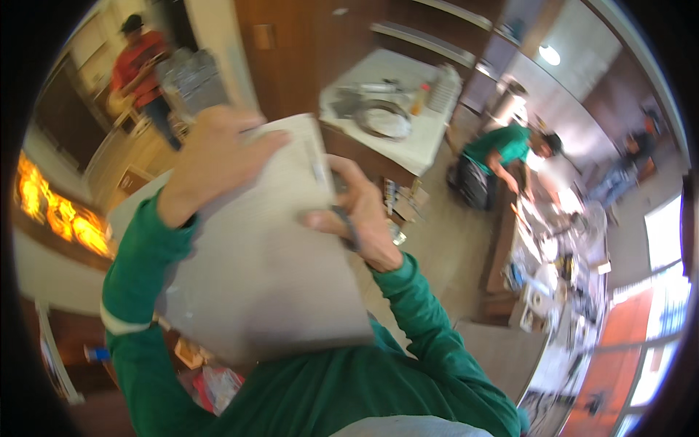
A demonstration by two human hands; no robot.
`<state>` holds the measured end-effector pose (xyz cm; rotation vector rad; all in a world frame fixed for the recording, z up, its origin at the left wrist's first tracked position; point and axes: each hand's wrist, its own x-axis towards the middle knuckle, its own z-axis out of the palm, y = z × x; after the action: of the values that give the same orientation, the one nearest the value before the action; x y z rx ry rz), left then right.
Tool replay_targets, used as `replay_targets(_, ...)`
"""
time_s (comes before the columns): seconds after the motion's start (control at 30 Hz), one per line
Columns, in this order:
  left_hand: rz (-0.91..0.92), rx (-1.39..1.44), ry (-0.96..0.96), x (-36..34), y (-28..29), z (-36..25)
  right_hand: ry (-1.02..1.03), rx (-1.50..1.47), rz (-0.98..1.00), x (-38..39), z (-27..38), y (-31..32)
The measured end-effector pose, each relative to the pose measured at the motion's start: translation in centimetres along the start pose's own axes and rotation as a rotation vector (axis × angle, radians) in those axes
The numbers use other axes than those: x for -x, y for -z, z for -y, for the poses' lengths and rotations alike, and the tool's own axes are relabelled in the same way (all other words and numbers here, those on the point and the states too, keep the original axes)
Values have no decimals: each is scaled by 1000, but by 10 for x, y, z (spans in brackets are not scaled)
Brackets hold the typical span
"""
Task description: The person uses shears to cut a large sheet of material, then wipes a wooden shelf with a cloth. The person continues cutting the material into smaller pieces.
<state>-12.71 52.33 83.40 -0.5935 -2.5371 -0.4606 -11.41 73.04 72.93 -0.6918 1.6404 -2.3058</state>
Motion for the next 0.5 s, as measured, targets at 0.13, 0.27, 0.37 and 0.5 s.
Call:
replay_targets(0.13, -26, 119, 48, -3, -3, -19, 35, -37, 22, -1, 12, 14)
replay_targets(0.27, 41, 281, 150, -6, -3, -24, 93, -64, 0, -6, 11, 11)
replay_targets(0.37, 77, 324, 201, -5, -6, -21, 111, -179, 28, 0, 4, 14)
replay_targets(0.5, 112, 365, 186, -7, -11, -17, 80, -155, 4, 0, -7, 17)
